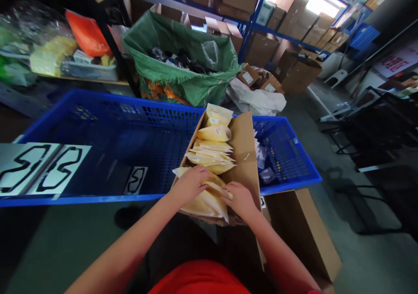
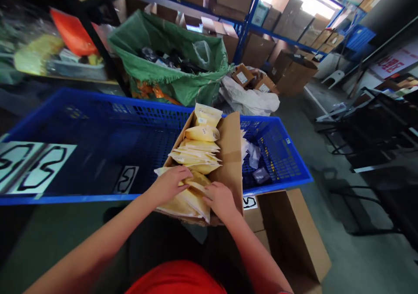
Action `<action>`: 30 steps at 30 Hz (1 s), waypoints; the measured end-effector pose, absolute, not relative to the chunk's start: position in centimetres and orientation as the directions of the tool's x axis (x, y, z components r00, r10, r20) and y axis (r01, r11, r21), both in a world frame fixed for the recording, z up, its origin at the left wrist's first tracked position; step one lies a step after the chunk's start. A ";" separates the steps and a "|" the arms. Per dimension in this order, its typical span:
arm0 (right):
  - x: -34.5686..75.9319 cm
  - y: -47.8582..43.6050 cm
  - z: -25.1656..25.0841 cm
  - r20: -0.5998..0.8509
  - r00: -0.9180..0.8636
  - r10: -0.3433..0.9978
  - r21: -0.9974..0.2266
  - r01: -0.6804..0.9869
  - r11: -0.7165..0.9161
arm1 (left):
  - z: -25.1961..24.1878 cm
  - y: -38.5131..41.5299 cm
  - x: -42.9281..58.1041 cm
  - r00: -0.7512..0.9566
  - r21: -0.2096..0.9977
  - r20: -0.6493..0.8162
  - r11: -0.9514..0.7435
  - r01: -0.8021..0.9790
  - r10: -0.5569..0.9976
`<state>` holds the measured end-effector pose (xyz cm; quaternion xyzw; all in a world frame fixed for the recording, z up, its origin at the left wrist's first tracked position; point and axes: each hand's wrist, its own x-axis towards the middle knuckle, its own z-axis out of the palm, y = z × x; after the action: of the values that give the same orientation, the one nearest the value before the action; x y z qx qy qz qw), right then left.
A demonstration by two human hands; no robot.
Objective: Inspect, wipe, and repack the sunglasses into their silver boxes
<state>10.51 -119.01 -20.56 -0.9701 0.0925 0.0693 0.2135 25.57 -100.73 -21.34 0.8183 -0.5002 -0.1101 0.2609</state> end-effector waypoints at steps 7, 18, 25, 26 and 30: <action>11.2 -119.2 -21.5 -0.212 0.942 -0.261 -0.261 -0.312 -0.914 | -21.5 -103.2 24.9 0.556 0.464 -0.093 -0.530 -0.710 -0.826; 10.0 -119.5 -21.9 -0.218 0.927 -0.304 -0.208 -0.349 -0.914 | -21.6 -102.9 25.5 0.736 0.445 -0.124 -0.700 -0.558 -0.666; 9.7 -119.8 -22.8 -0.106 0.929 -0.353 -0.473 -0.360 -0.804 | -21.0 -101.8 24.4 0.767 0.343 0.009 -0.719 -0.605 -0.641; 9.7 -119.7 -23.0 -0.095 0.928 -0.359 -0.501 -0.357 -0.789 | -20.9 -102.2 23.6 0.722 0.337 0.039 -0.671 -0.661 -0.691; 9.0 -119.1 -23.5 -0.063 0.929 -0.365 -0.543 -0.339 -0.768 | -21.4 -105.1 20.2 0.453 0.327 0.084 -0.405 -0.854 -0.888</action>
<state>9.04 -119.11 -23.55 -0.9399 0.1873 -0.0230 0.2844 20.22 -105.13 -21.40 0.8364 -0.5207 -0.0516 0.1633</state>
